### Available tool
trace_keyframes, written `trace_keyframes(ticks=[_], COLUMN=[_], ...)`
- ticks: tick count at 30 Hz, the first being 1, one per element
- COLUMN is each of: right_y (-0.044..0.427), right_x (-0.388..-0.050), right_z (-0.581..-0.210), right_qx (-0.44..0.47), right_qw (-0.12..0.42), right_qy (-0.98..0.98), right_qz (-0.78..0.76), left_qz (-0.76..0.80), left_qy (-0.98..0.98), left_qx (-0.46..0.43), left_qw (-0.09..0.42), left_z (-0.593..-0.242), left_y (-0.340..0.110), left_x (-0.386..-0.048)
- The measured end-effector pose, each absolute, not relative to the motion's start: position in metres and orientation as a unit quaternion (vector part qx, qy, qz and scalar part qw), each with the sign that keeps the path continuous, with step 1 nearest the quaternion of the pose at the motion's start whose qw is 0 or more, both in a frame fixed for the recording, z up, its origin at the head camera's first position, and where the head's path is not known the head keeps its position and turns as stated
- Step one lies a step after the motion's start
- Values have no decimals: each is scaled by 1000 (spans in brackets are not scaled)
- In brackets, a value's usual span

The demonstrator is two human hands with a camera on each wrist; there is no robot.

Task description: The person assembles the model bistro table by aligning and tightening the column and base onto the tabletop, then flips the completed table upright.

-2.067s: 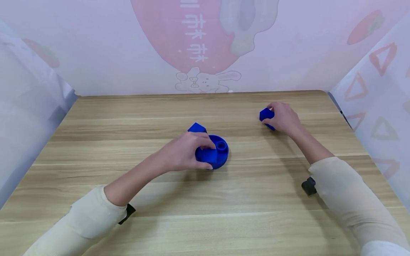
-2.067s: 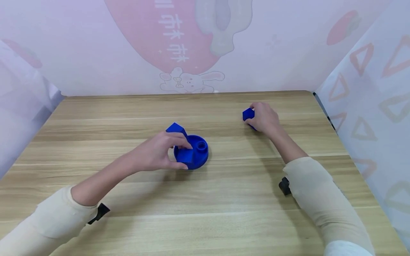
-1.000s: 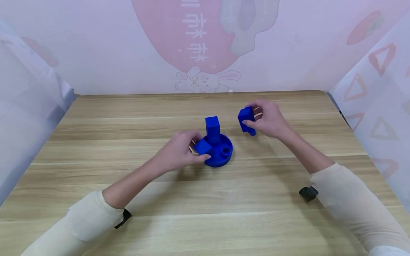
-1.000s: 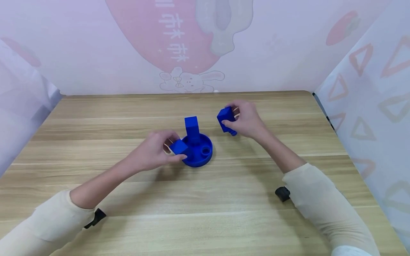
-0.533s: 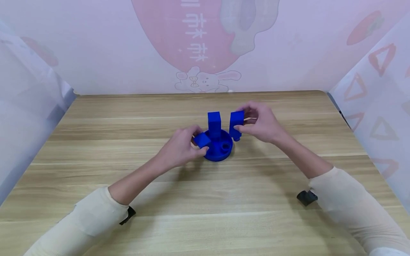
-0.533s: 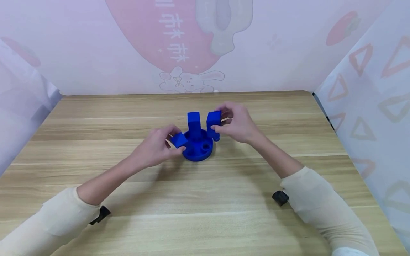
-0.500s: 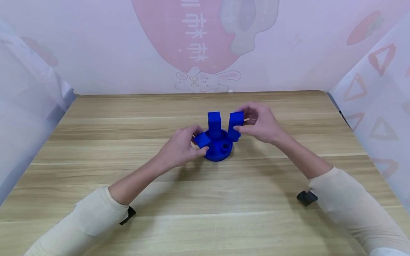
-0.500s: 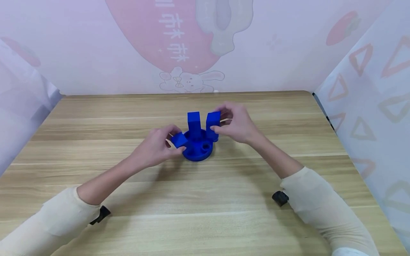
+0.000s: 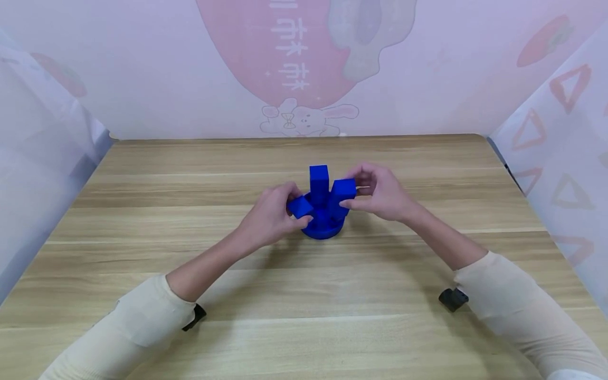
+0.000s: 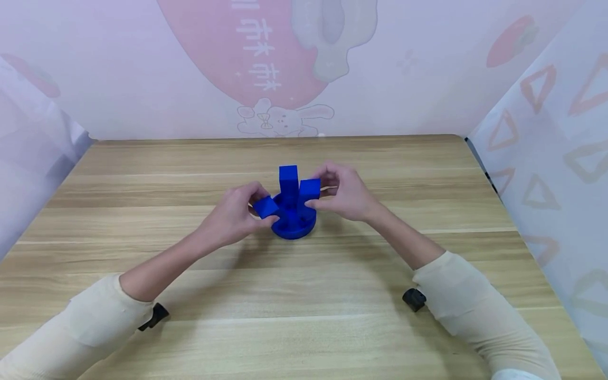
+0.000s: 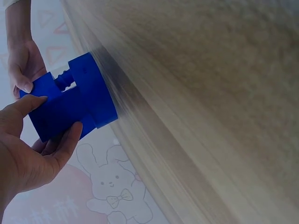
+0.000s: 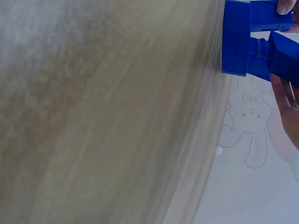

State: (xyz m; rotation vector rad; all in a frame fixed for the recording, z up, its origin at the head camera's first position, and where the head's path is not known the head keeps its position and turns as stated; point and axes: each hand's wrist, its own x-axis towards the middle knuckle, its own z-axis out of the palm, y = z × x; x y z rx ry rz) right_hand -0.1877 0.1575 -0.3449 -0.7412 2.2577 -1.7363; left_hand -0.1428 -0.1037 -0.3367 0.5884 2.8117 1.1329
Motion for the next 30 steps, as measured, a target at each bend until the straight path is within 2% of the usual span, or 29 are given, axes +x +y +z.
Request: trace_keyframes(ticks=[9,18,26,30], right_y=[157,167,174,174], right_x=[-189,-197,-208,-211], right_z=[-348,-360,-361,-360], right_qx=[-276,-318,-444,-459], right_qw=[98,143,199,224], right_qy=[754,742,693,682], right_qz=[-588,-572,-532,-523], left_qz=[372,361,356,358], left_qy=[908,912,913,912], left_qx=[187,191,194,198], left_qw=[38,38,36,35], left_z=[-337,-335,-335,-335], left_y=[-105,-105,-106,-106], left_x=[-143,-145,-146,-145])
